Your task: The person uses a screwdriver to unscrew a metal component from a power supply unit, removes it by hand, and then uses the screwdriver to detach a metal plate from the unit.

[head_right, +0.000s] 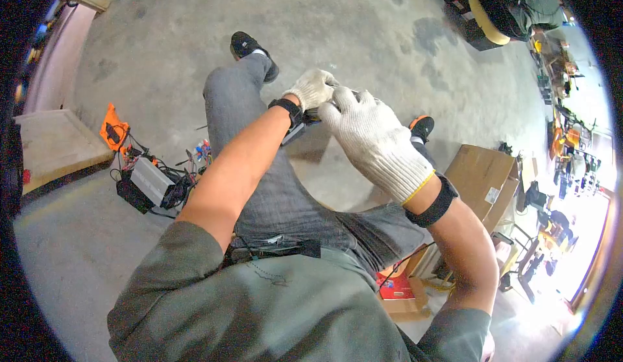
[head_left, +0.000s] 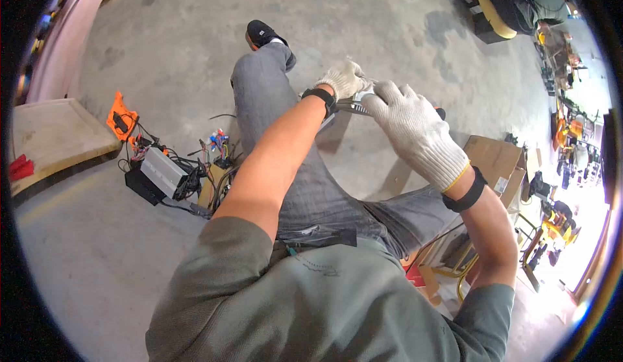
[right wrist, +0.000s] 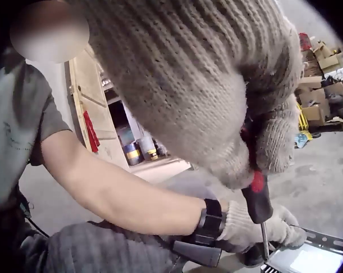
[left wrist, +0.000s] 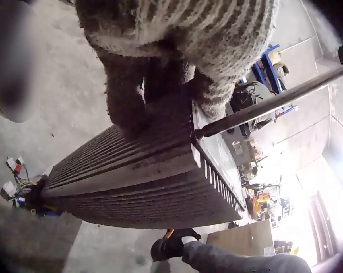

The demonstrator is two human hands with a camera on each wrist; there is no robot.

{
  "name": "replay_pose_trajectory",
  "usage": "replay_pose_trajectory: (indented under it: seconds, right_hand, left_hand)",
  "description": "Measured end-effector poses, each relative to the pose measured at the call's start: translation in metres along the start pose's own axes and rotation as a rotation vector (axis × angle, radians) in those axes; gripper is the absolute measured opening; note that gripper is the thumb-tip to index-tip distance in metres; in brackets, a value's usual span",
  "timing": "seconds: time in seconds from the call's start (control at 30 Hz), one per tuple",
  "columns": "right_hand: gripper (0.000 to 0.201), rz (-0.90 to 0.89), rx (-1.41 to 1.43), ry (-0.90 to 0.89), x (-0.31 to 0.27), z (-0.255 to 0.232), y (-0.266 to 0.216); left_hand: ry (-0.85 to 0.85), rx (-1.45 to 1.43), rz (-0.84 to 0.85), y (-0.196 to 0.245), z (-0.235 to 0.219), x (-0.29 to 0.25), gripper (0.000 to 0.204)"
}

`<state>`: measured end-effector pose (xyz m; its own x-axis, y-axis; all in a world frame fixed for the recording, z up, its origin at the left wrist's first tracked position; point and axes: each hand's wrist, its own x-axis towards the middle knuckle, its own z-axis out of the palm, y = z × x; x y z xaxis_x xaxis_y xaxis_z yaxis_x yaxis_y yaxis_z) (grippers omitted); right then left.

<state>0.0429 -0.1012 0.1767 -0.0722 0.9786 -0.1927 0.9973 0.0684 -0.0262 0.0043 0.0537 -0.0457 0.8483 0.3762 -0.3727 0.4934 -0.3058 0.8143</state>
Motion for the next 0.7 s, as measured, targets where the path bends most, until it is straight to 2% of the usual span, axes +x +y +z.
replay_pose_trajectory:
  seconds: [0.03,0.1,0.2,0.23,0.27,0.33,0.47,0.5,0.57,0.6,0.67,0.7]
  right_hand:
    - [0.029,0.003,-0.001,0.002,0.003,-0.002,0.0]
    - [0.031,0.453,0.151,-0.209,0.009,-0.009,-0.006]
    - [0.031,0.54,0.182,-0.286,0.014,-0.017,-0.01]
    - [0.03,0.544,0.162,-0.377,0.016,-0.022,-0.016]
    - [0.03,0.547,0.161,-0.371,0.011,-0.016,-0.014]
    - [0.03,0.107,0.056,-0.112,0.001,0.0,-0.011]
    - [0.029,-0.004,0.03,-0.028,-0.006,0.009,-0.005]
    - [0.029,-0.004,0.03,-0.026,-0.003,0.008,-0.003]
    - [0.027,0.378,0.215,-0.17,0.005,0.004,0.001]
    - [0.027,0.379,0.215,-0.167,0.003,0.005,0.003]
    - [0.025,0.302,0.266,-0.046,0.003,0.007,0.009]
    - [0.032,0.309,0.283,-0.067,0.006,0.002,0.006]
  left_hand:
    - [0.008,0.018,0.007,0.003,-0.002,-0.002,0.033]
    - [0.005,0.04,0.022,0.007,-0.002,-0.01,0.033]
    - [0.022,0.05,0.026,0.008,-0.008,-0.011,0.031]
    - [0.01,-0.004,0.005,0.005,-0.009,-0.011,0.031]
    - [0.0,-0.059,-0.017,0.003,-0.009,-0.009,0.03]
    - [0.015,-0.057,-0.04,0.001,-0.006,-0.008,0.031]
    - [0.029,-0.071,-0.008,0.005,-0.002,-0.011,0.032]
    - [0.027,-0.061,-0.007,0.006,-0.003,-0.011,0.033]
    - [0.021,0.024,0.011,0.007,-0.004,-0.01,0.033]
    - [0.017,0.109,0.033,0.006,-0.003,-0.008,0.034]
    - [0.002,0.098,0.024,-0.001,0.0,-0.005,0.037]
    - [-0.021,0.083,0.011,-0.004,0.001,-0.006,0.04]
